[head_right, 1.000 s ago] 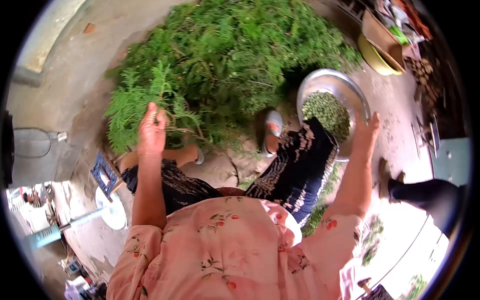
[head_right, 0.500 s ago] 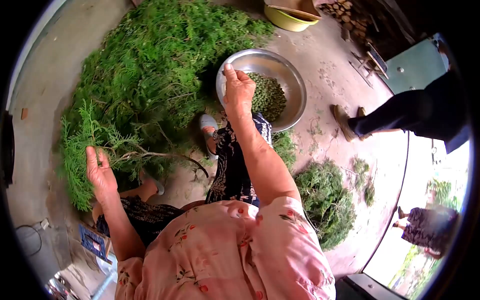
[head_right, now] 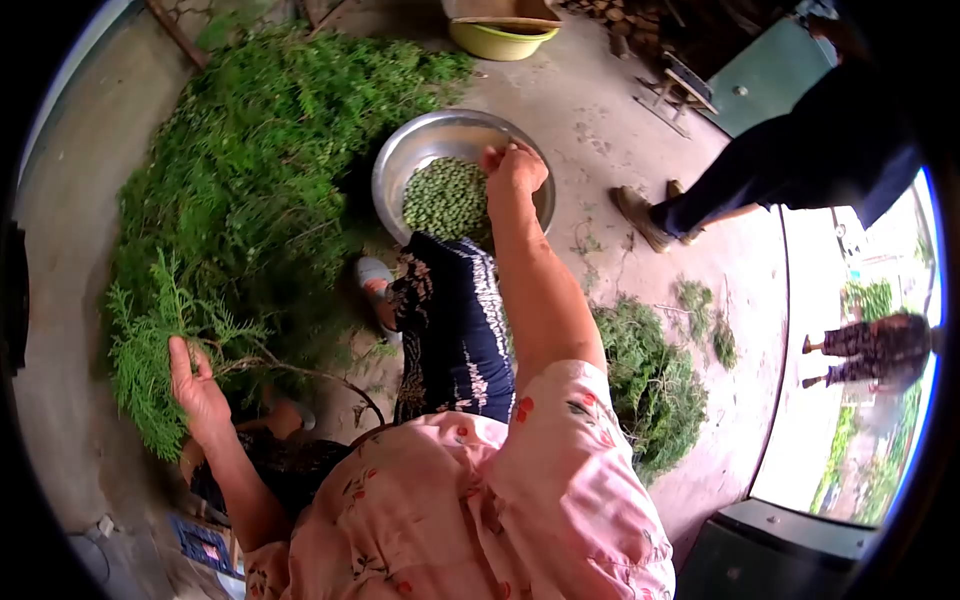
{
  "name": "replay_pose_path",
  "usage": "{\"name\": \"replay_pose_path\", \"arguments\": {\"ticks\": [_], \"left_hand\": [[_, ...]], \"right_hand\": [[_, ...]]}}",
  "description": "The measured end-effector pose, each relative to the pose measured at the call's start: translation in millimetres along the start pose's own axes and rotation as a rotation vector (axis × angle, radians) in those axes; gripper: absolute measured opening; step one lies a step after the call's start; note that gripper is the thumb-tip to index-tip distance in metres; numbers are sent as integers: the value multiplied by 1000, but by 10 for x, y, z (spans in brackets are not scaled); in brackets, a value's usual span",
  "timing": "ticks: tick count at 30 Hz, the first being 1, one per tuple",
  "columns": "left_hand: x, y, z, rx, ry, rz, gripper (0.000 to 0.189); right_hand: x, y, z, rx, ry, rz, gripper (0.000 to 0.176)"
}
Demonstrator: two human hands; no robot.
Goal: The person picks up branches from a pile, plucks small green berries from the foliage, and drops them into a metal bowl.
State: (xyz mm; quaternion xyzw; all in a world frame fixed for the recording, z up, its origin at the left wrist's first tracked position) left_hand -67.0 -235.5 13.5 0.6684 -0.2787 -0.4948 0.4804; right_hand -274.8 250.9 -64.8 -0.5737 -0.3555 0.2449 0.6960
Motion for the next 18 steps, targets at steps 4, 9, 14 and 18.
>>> {"name": "replay_pose_path", "arguments": {"ticks": [4, 9, 14, 18], "left_hand": [[-65, -58, -6, 3, -29, 36, 18], [-403, -101, 79, 52, -97, 65, 21], [-555, -132, 148, 47, -135, 124, 24], [-677, -202, 224, 58, -128, 186, 26]], "right_hand": [[126, -50, -97, -333, 86, 104, 49], [-5, -203, -400, -682, 102, 540, 30], [-25, 110, 202, -369, 107, 213, 44], [-343, -620, -232, 226, -354, -206, 35]]}}
Point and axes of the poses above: each hand's wrist, its own z-axis towards the middle knuckle, its own x-axis out of the back of the hand, y = z × x, the point moved 5 cm from there along z, towards the middle knuckle, and after that the axes turned 8 degrees about -y, right-handed, at the moved point
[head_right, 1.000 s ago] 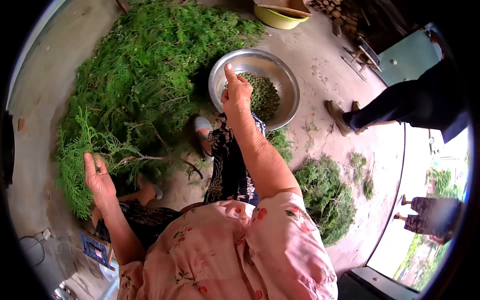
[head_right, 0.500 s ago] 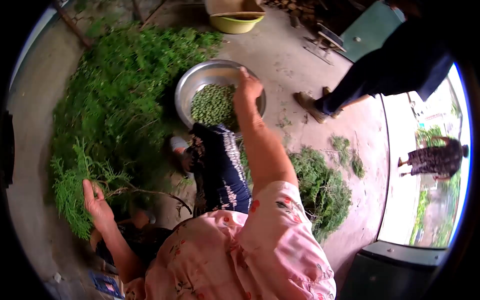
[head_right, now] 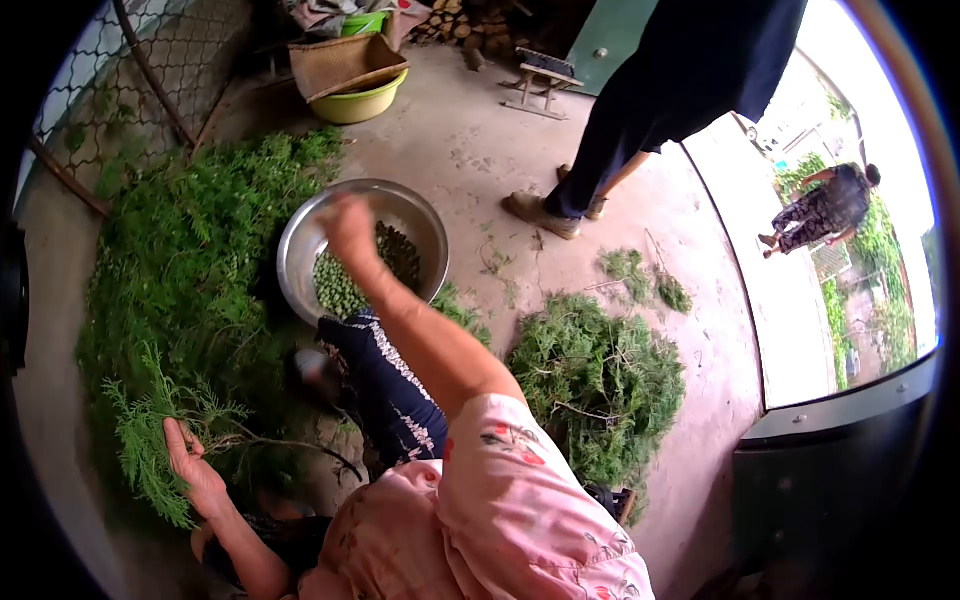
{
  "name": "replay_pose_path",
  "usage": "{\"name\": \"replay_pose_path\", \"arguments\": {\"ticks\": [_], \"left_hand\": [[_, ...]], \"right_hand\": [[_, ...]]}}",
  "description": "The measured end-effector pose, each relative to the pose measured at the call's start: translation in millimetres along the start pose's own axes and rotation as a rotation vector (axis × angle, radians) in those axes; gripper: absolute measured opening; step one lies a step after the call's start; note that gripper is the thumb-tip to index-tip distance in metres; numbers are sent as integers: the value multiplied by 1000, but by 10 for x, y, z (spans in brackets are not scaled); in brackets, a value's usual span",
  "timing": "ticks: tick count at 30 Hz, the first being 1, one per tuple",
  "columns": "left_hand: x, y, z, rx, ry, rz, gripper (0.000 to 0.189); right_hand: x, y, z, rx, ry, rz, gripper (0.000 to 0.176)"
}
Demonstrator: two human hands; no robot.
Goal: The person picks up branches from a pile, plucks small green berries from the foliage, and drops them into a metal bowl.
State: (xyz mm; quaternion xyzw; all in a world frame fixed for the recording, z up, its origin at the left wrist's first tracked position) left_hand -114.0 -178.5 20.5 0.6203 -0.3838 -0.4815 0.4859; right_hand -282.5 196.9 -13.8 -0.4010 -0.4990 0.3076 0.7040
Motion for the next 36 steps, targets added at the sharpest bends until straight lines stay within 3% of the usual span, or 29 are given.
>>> {"name": "replay_pose_path", "arguments": {"ticks": [1, 2, 3, 4, 5, 7, 8, 9, 10, 11, 12, 13, 15, 17, 19, 21, 22, 23, 25, 26, 27, 29, 30, 31, 33, 35, 36], "left_hand": [[-35, 8, 2, -1, 29, 42, 26], [-92, 3, 27, -48, 19, 71, 25], [-4, -100, 119, 12, -8, 40, 23], [-70, -37, 128, -22, -32, 64, 22], [-158, 20, 137, -51, -61, 90, 22], [-143, -5, 228, -59, -98, 66, 27], [-65, -94, 250, -126, -67, 160, 37], [-240, 27, 210, -52, 19, 219, 48], [-362, 125, 119, -230, -34, 296, 50], [-389, 82, 136, -102, -64, 368, 51], [-431, 153, 124, -186, -80, 337, 46], [-511, 141, 45, -289, -247, 271, 46], [-500, 80, 140, -180, -133, 0, 40], [-596, 420, -21, -31, 31, 81, 36], [-605, 470, 19, -304, -192, -135, 44], [-602, 243, 92, -376, -368, 212, 46], [-709, 538, -19, -166, -363, 436, 55], [-811, 811, -167, 58, -351, 646, 65], [-722, 563, -282, -599, 108, 695, 85], [-664, 405, -335, -499, -17, 670, 101], [-583, 357, -454, -622, 36, 650, 83], [-394, 117, -636, -634, -75, 547, 50], [-269, -38, -709, -497, -106, 502, 34], [-141, -199, -796, -355, -137, 453, 19], [154, -448, -910, -208, -54, 440, 14], [467, -764, -877, 74, -8, 122, 27], [556, -752, -855, 98, 66, 17, 33]], "right_hand": [[-236, -321, -237, 322, -75, -118, 38], [-428, -664, -571, 231, -422, -130, 45], [-743, -738, -919, 336, -595, -123, 54], [-870, -944, -1273, 275, -898, -212, 64], [-1037, -1008, -1581, 245, -1061, -364, 68], [-1295, -885, -2022, 347, -1072, -219, 65], [-1363, -817, -2095, 300, -1068, -162, 62], [-1467, -760, -2240, 261, -1088, -89, 58], [-1626, -622, -2328, 237, -1030, -34, 55], [-1750, -548, -2371, 215, -977, 15, 53], [-1696, -626, -2371, 275, -838, 26, 57], [-1624, -683, -2362, 331, -695, 38, 62], [-1453, -842, -2385, 442, -200, -179, 64], [-1610, -554, -2378, 287, -286, -11, 65], [-1637, -477, -2429, 234, -278, 78, 53], [-1658, -466, -2336, 38, -458, 98, 35], [-1819, -191, -2308, 184, -347, 108, 23], [-1866, -155, -2283, 41, -467, 287, 19], [-1937, -270, -2275, -345, -600, 920, 12], [-1538, -988, -2251, 158, -472, 1003, 12], [-1864, -470, -2322, -821, -486, 1226, 15], [-1703, -865, -2202, -320, -689, 857, 21], [-1746, -837, -2204, -373, -666, 849, 23], [-1778, -818, -2159, -327, -780, 641, 25], [-1807, -852, -2163, -389, -785, 594, 26], [-1832, -894, -2188, -444, -835, 620, 21], [-1823, -972, -2204, -437, -862, 620, 20]]}}
Point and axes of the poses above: each hand's wrist, its own z-axis towards the middle knuckle, its own x-axis out of the back of the hand, y = z × x, the point moved 5 cm from there along z, towards the middle knuckle, and after that the axes turned 8 degrees about -y, right-handed, at the moved point
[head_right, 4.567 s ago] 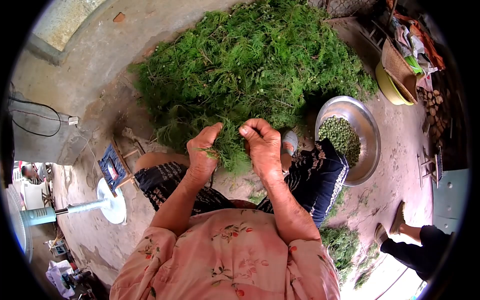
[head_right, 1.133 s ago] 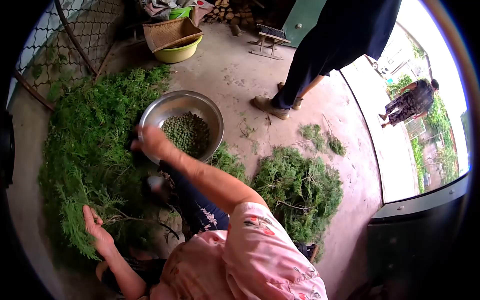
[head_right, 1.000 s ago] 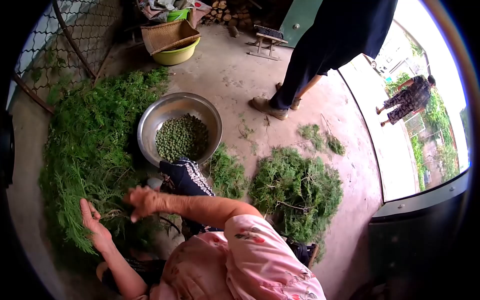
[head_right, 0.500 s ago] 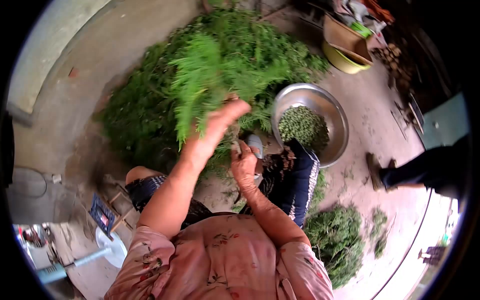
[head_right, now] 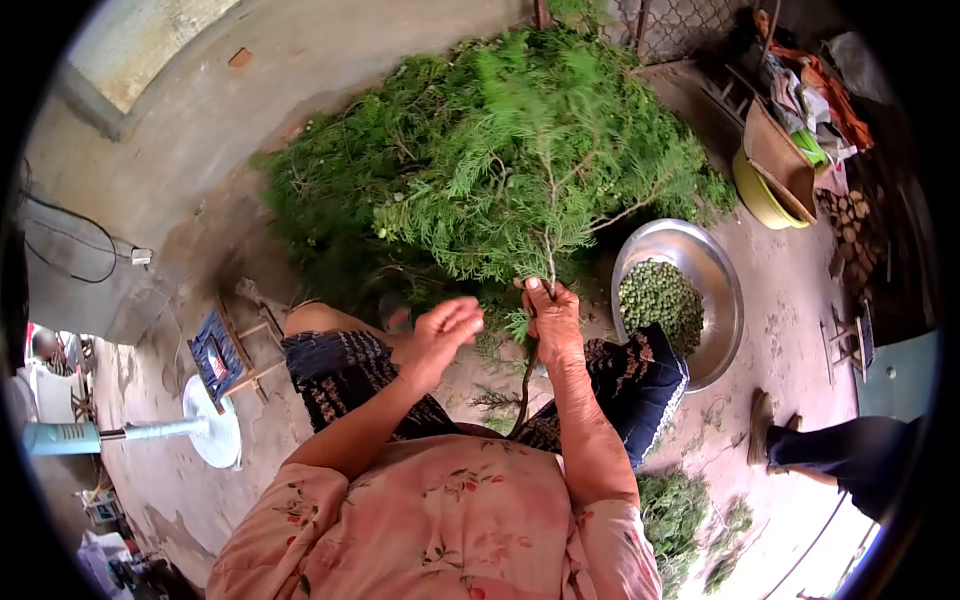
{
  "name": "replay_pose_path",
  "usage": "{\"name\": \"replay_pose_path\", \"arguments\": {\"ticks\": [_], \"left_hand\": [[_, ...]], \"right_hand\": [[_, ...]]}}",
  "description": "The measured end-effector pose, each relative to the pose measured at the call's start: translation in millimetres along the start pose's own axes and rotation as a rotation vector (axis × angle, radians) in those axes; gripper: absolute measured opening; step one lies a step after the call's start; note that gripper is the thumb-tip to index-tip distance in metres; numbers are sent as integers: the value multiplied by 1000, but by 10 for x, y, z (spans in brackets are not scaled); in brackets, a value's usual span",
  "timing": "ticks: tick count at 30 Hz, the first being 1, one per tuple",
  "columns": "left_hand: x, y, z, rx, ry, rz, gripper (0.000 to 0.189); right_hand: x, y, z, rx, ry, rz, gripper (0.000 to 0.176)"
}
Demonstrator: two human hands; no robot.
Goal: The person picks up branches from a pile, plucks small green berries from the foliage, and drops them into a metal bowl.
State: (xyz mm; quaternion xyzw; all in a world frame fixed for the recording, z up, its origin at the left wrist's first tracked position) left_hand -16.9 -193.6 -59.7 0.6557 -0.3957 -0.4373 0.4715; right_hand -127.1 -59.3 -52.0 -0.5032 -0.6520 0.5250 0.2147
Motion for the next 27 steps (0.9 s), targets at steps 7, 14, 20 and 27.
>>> {"name": "replay_pose_path", "arguments": {"ticks": [7, 14, 20, 27], "left_hand": [[449, 231, 393, -102, 151, -495, 44], [743, 477, 414, -385, 225, -812, 60], [679, 977, 204, -543, 252, -411, 20], [456, 1107, 158, -531, -2, -287, 34]], "right_hand": [[-166, 46, -86, -86, -170, -36, 24], [-41, 723, 100, -65, -310, 76, 32], [-115, 842, 19, -220, -427, -5, 30], [-20, 937, -62, -189, -422, 154, 46]]}}
Point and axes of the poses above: each hand's wrist, its own z-axis towards the middle knuckle, its own x-axis out of the back of the hand, y = z × x, the point moved 5 cm from there along z, towards the middle knuckle, and after that the axes turned 8 degrees about -y, right-handed, at the moved point
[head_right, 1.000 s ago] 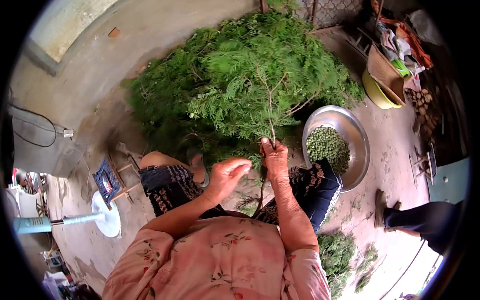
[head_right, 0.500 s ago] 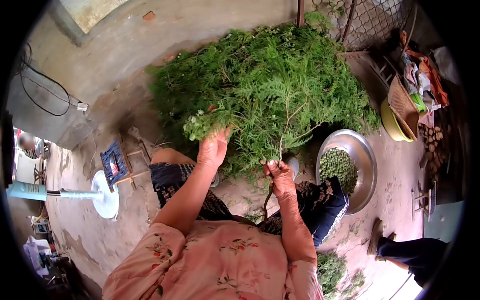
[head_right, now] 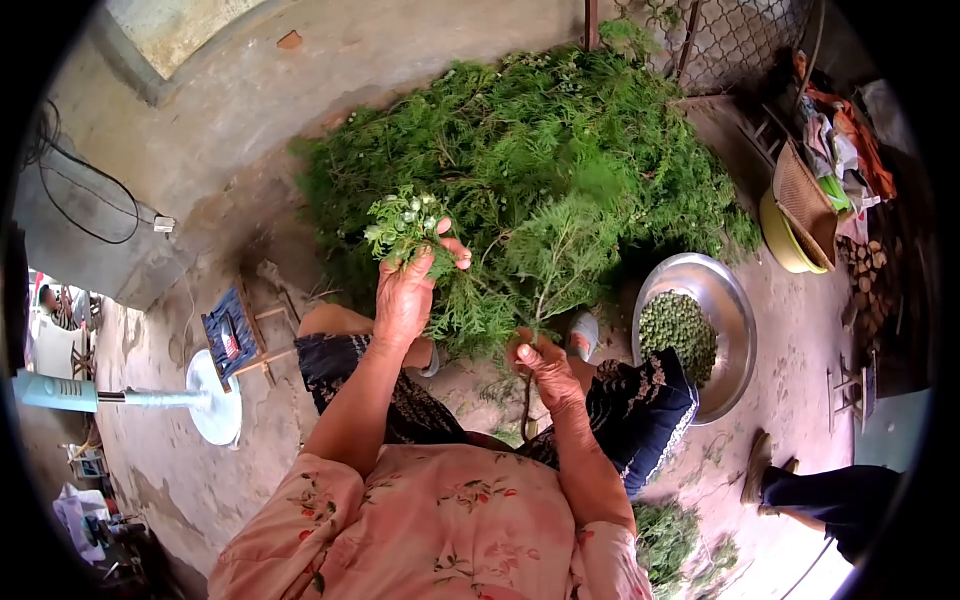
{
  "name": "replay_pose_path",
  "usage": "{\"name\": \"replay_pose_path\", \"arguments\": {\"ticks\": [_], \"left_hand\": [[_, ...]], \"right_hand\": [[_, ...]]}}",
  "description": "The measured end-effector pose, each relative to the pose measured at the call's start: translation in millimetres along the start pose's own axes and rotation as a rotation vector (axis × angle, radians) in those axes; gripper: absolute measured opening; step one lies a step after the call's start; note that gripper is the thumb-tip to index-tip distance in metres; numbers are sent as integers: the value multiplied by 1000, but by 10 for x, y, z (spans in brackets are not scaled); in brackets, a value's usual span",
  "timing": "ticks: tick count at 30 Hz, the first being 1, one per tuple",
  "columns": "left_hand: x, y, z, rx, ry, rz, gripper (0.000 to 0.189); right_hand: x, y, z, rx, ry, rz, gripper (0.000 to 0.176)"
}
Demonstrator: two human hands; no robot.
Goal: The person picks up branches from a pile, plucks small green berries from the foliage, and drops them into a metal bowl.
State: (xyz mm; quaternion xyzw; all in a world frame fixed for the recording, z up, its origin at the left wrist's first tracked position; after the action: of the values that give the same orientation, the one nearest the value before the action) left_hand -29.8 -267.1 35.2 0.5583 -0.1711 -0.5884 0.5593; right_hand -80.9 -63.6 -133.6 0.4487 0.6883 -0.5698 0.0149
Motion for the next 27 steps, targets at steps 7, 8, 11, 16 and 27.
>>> {"name": "replay_pose_path", "arguments": {"ticks": [7, 8, 11, 16, 27], "left_hand": [[-78, 30, 123, 12, -50, 102, 22], [-69, 28, 132, 40, -14, 125, 22], [-226, 121, 137, 122, 8, 97, 22], [-199, 28, 77, 305, 95, 219, 20], [-241, 77, -63, 368, 123, 346, 4]], "right_hand": [[72, -680, -220, 125, 270, -159, 24], [32, -772, -227, 146, 268, -196, 20], [-326, -1101, -295, 308, 291, -194, 15], [-749, -1364, -336, 531, 228, -101, 14], [-1300, -1674, -399, 825, 185, -563, 18]]}}
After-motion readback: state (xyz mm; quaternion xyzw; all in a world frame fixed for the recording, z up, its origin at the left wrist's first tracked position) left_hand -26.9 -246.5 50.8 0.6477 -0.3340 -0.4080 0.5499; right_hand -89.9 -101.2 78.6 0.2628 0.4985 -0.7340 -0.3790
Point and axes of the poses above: each hand's wrist, its own z-axis towards the middle knuckle, its own x-axis out of the back of the hand, y = z × x, the point moved 5 cm from there along z, towards the middle knuckle, and after that the axes turned 8 degrees about -y, right-handed, at the moved point
